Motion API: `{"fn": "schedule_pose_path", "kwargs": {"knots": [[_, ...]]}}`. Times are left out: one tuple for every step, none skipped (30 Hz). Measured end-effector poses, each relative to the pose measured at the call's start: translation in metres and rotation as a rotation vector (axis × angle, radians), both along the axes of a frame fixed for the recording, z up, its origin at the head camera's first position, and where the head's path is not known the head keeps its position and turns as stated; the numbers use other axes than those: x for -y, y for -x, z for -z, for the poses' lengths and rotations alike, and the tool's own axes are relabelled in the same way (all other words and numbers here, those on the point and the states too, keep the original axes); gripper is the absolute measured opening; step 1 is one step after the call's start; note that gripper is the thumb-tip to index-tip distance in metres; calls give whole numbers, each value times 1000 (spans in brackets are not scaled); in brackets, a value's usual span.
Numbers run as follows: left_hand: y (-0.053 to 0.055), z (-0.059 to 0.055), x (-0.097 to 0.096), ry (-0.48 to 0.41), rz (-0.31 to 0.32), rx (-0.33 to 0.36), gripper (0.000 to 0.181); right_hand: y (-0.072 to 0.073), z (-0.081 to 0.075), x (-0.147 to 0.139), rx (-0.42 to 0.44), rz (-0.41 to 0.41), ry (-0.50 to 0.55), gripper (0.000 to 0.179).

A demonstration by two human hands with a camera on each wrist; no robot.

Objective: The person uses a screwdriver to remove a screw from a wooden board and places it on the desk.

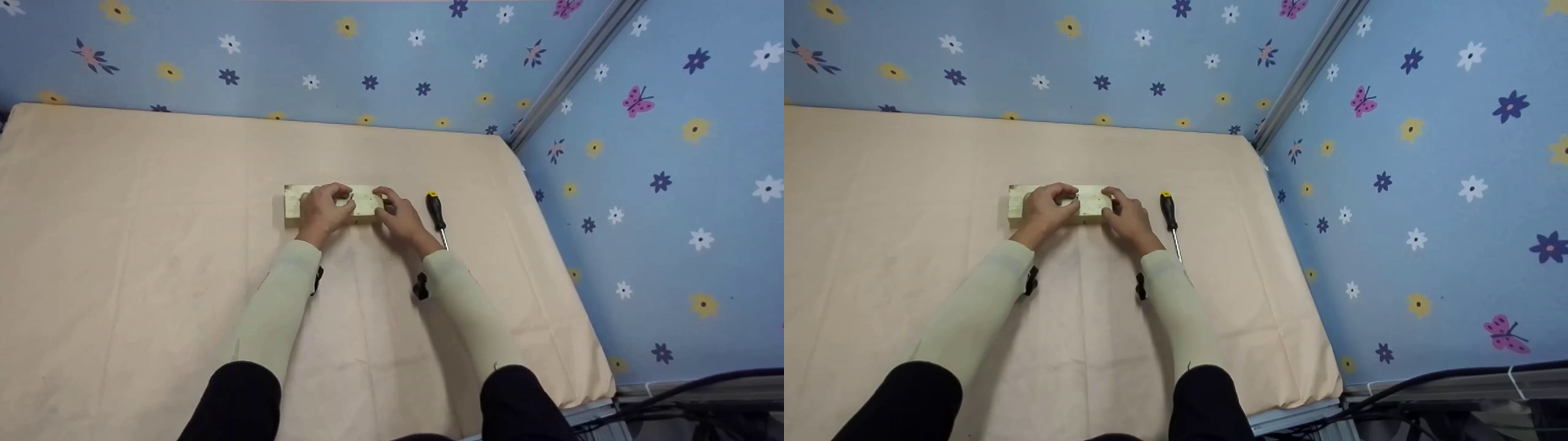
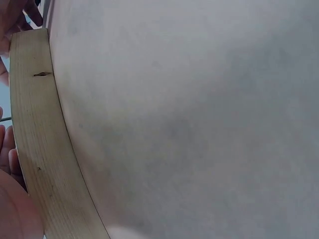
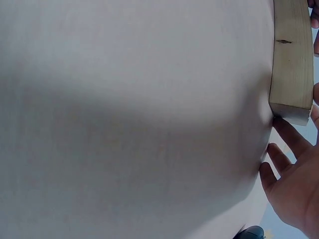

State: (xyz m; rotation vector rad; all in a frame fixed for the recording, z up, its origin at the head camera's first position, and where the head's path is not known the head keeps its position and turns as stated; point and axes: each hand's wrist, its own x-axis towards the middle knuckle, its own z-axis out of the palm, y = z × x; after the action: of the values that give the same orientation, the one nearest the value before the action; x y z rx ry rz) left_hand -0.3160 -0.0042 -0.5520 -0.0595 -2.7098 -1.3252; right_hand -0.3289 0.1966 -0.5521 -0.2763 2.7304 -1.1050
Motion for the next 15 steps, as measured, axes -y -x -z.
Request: {"fn": "schedule_pose_path", "kwargs": {"knots": [[0,1,0,-1,-3,0,25,0,0,0,3,-1,-3,44],[0,1,0,-2,-4,0,25,-1,1,0,5,-1,-3,44],[1,1,-1,-2,-6,0,25,-1,1,0,4,1,-4,44],[1,2,-1,-2,-5,0,26,-1,1,0,1,2,-2,43],[1,2,-1,-5,-4,1,26,-1,1,0,-1,6,-2,43],[1,2,-2,-6,-4,-1,27,-2,2,0,-6,8,4,43],[2,2,-2,-6,-4,0,27,-2,2,-1,-12,9,5,43],[2,2,-2,-7,-8,4,27,-2,2,0,-16,10,10,43],[2,1,-2,-9,-12,11,27,-2,1,0,-23,10,13,43],[2,1,-3,-9,-18,19,27,-2,1,0,-27,9,19,43],[2,1,-3,-11,-23,28,26,-1,1,0,-31,8,24,42],[2,0,-3,-11,-30,34,26,-1,1,1,-35,8,29,42],[2,0,-3,-11,-37,42,26,-1,1,1,-37,11,29,42],[2,0,-4,-13,-44,53,25,-1,2,1,-37,14,32,42],[2,0,-4,-13,-50,58,25,-1,2,1,-36,18,31,43]]}}
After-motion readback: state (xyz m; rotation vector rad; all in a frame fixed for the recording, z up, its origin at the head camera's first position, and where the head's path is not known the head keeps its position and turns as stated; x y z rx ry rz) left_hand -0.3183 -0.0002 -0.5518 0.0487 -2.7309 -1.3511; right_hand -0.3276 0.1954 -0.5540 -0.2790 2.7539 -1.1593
